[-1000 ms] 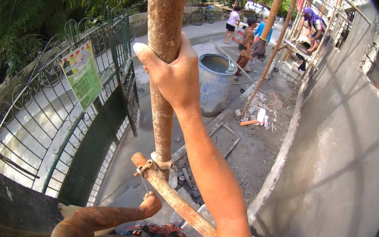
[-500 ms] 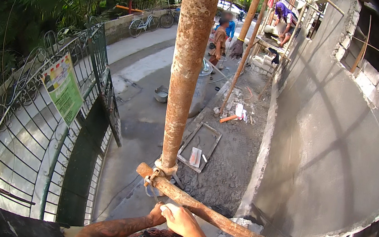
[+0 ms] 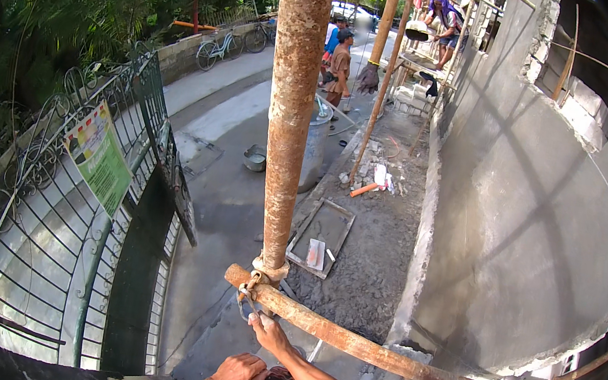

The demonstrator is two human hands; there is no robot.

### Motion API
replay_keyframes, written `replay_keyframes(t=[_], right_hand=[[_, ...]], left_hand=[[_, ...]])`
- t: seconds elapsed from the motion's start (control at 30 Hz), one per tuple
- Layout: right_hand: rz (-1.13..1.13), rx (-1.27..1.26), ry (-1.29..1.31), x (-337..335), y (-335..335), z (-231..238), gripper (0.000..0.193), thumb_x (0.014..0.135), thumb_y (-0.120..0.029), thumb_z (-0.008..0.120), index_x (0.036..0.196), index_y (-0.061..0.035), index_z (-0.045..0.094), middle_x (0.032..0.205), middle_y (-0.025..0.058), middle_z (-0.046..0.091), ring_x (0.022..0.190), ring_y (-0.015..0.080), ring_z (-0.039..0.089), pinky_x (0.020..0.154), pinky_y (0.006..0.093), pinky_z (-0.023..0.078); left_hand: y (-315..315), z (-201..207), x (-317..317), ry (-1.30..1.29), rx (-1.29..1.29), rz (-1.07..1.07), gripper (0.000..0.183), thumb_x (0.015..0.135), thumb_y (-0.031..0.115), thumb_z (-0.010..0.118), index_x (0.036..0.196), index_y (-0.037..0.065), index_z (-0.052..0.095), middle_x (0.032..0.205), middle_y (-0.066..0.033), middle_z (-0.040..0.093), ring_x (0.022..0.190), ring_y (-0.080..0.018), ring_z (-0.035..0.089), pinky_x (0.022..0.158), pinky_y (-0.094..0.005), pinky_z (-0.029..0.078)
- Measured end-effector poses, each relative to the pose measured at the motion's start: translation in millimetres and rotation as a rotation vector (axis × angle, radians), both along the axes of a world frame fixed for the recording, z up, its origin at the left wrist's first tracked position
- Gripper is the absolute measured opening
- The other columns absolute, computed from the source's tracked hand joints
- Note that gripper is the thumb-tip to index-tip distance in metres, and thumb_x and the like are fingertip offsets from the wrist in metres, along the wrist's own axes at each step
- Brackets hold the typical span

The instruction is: The person uses a wrench to tighten metal clamps on bamboo scaffolding poles, then moves to another section to tighten additional clamps. The person also briefly handles a large water barrel and walks through the construction area.

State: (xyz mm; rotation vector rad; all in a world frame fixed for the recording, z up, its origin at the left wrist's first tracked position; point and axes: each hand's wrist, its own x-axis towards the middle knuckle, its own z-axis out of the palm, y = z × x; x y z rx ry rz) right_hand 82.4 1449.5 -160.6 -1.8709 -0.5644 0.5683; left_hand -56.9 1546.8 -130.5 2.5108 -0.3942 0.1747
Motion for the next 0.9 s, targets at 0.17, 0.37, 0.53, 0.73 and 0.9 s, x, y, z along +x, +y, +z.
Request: replay_keyframes(t=[0.17, 0.37, 0.53, 0.73, 0.9], right_hand=[[-0.007, 0.009, -0.179, 3.2, -11.9, 0.3, 0.043, 0.102, -0.039, 0.048, 0.089, -0.0004, 0.064, 0.071, 0.0189, 0.064, 0.067, 0.0346, 0.064, 0.065, 0.0429, 0.049], [0.04, -0.123, -0.282, 14.3, -8.0, -8.4, 0.033, 0.102, -0.029, 0.05, 0.1, 0.0009, 0.065, 0.078, 0.0217, 0.068, 0.078, 0.0399, 0.068, 0.066, 0.0435, 0.052], [0.121, -0.062, -0.259, -3.2, -19.6, 34.2, 0.03, 0.101, -0.028, 0.051, 0.098, 0.0004, 0.059, 0.078, 0.0288, 0.064, 0.083, 0.0484, 0.064, 0.063, 0.0518, 0.05], [0.235, -0.417, -0.215, -20.0, -50.0, 139.6, 0.035, 0.099, -0.024, 0.049, 0.127, -0.0035, 0.045, 0.08, 0.0348, 0.062, 0.079, 0.0532, 0.061, 0.065, 0.0617, 0.045], [0.577, -0.63, -0.478, 1.8, -52.3, 212.7, 0.052, 0.085, -0.003, 0.056, 0.133, 0.0044, 0.039, 0.088, 0.0292, 0.065, 0.082, 0.045, 0.067, 0.066, 0.0542, 0.052]], left_hand=[[44.6, 15.0, -17.9, 0.005, -0.148, 0.534, 0.02, 0.087, 0.023, 0.071, 0.094, 0.006, 0.065, 0.08, -0.0113, 0.069, 0.069, -0.0285, 0.069, 0.062, -0.0386, 0.054], [43.5, 44.9, 30.7, -0.16, -0.379, 0.695, 0.025, 0.089, 0.027, 0.07, 0.097, 0.005, 0.063, 0.082, -0.0136, 0.071, 0.072, -0.0303, 0.07, 0.063, -0.0405, 0.053], [30.4, 62.0, 58.7, -0.115, -0.347, 0.766, 0.027, 0.091, 0.026, 0.069, 0.096, 0.001, 0.06, 0.078, -0.0142, 0.069, 0.074, -0.0299, 0.071, 0.065, -0.0395, 0.054], [31.9, 55.1, 67.6, -0.007, -0.723, 0.73, 0.026, 0.095, 0.026, 0.065, 0.092, 0.0, 0.06, 0.077, -0.0137, 0.07, 0.064, -0.0238, 0.069, 0.058, -0.0347, 0.052], [28.9, 48.1, 84.7, 0.145, -1.297, 0.635, 0.035, 0.101, 0.032, 0.056, 0.088, 0.0, 0.058, 0.076, -0.009, 0.066, 0.064, -0.0145, 0.065, 0.057, -0.0291, 0.054]])
